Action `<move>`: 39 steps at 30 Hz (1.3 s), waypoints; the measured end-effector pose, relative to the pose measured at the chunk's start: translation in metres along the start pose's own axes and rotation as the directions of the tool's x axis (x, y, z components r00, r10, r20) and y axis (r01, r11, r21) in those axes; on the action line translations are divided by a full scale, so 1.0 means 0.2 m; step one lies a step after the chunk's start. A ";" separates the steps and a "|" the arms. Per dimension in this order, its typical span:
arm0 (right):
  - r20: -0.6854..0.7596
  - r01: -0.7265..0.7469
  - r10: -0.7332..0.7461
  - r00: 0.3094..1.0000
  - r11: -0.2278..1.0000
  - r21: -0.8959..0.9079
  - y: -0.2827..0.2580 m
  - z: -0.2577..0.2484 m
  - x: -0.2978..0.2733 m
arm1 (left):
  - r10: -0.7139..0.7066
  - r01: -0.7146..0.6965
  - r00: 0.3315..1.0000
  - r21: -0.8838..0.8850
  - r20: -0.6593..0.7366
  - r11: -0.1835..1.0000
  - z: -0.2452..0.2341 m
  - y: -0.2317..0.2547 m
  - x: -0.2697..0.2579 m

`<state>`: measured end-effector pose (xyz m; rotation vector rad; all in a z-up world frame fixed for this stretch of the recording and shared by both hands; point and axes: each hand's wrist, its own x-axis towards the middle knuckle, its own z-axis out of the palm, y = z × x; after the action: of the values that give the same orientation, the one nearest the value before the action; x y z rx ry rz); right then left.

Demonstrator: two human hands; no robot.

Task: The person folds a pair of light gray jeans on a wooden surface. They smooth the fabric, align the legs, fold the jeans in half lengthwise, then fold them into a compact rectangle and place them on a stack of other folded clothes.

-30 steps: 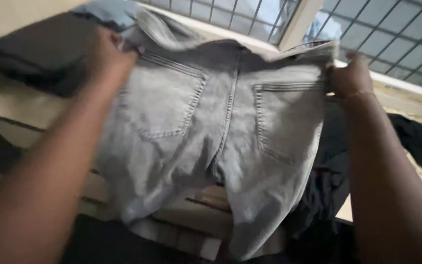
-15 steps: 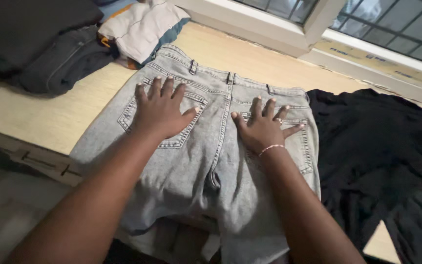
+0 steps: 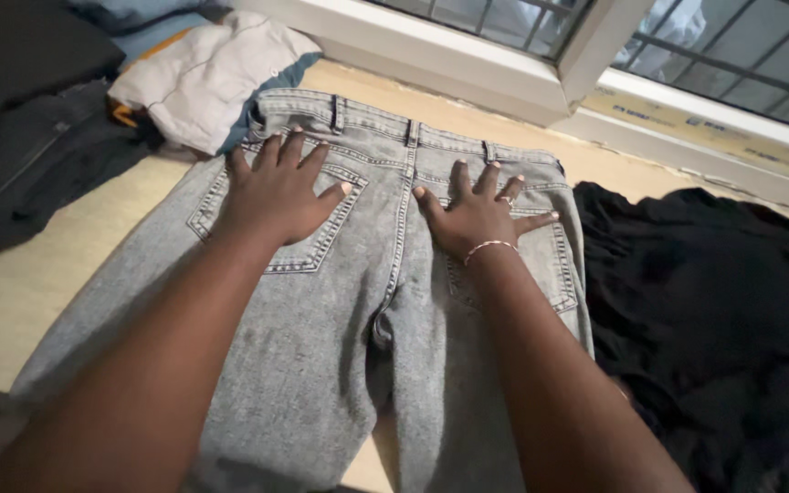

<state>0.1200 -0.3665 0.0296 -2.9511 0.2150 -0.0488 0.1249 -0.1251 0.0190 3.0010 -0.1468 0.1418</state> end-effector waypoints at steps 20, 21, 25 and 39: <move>0.007 -0.014 0.014 1.000 1.000 -0.018 0.00 0.03 0.20 | -0.039 0.040 0.999 -0.049 0.020 0.998 -0.01 0.00 0.15; 0.014 -0.016 0.016 1.000 1.000 -0.017 -0.01 0.03 0.20 | -0.039 0.040 0.999 -0.057 0.021 0.998 -0.02 -0.01 0.15; 0.045 -0.041 0.045 0.998 0.997 -0.071 0.00 0.02 0.20 | -0.027 0.028 0.999 -0.050 0.017 0.998 0.00 0.00 0.15; 0.036 -0.006 0.009 0.999 0.996 -0.085 0.01 0.01 0.14 | 0.046 -0.070 0.978 -0.114 -0.203 0.991 0.02 -0.22 -0.12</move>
<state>0.1475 -0.3719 0.0277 -3.0332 0.2282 0.0151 0.1057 -0.0810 0.0064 2.8417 -0.2138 0.4236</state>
